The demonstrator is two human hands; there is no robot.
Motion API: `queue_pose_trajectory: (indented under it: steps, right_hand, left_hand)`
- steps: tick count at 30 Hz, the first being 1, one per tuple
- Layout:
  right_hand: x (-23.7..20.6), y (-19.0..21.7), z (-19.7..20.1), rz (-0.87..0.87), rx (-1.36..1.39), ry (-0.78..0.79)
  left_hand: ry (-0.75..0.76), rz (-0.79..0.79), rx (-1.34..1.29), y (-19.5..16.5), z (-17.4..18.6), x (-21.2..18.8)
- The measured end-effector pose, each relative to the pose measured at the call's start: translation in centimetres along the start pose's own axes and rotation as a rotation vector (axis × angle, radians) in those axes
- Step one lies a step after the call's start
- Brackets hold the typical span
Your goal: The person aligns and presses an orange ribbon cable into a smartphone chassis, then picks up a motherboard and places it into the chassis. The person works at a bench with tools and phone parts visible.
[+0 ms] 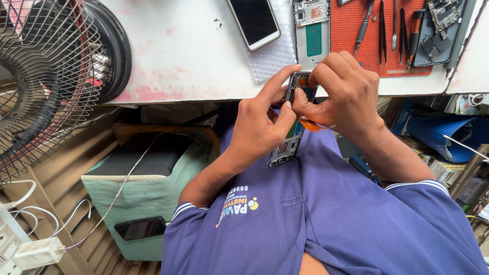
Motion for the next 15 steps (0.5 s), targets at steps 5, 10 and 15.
queue_pose_trajectory:
  steps: [5, 10, 15]
  right_hand:
    - [0.1, 0.2, -0.2, 0.010, 0.006, 0.006]
    - [-0.1, -0.4, -0.5, -0.054, 0.031, -0.001]
    - [-0.5, -0.4, -0.3, 0.006, 0.092, 0.018]
  left_hand:
    - [0.017, 0.056, 0.005, 0.8, 0.2, 0.0]
    - [0.002, 0.024, -0.006, 0.6, -0.1, 0.0]
    - [0.023, 0.048, -0.040, 1.3, 0.4, 0.2]
Point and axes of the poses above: each hand's wrist, its own x-axis towards the middle knuckle, its own z-axis out of the back of the hand, y = z × x, the point moved 8 cm from there along x, towards the middle knuckle, and after that the axes turned 13 degrees about x, right-handed, at the moved point
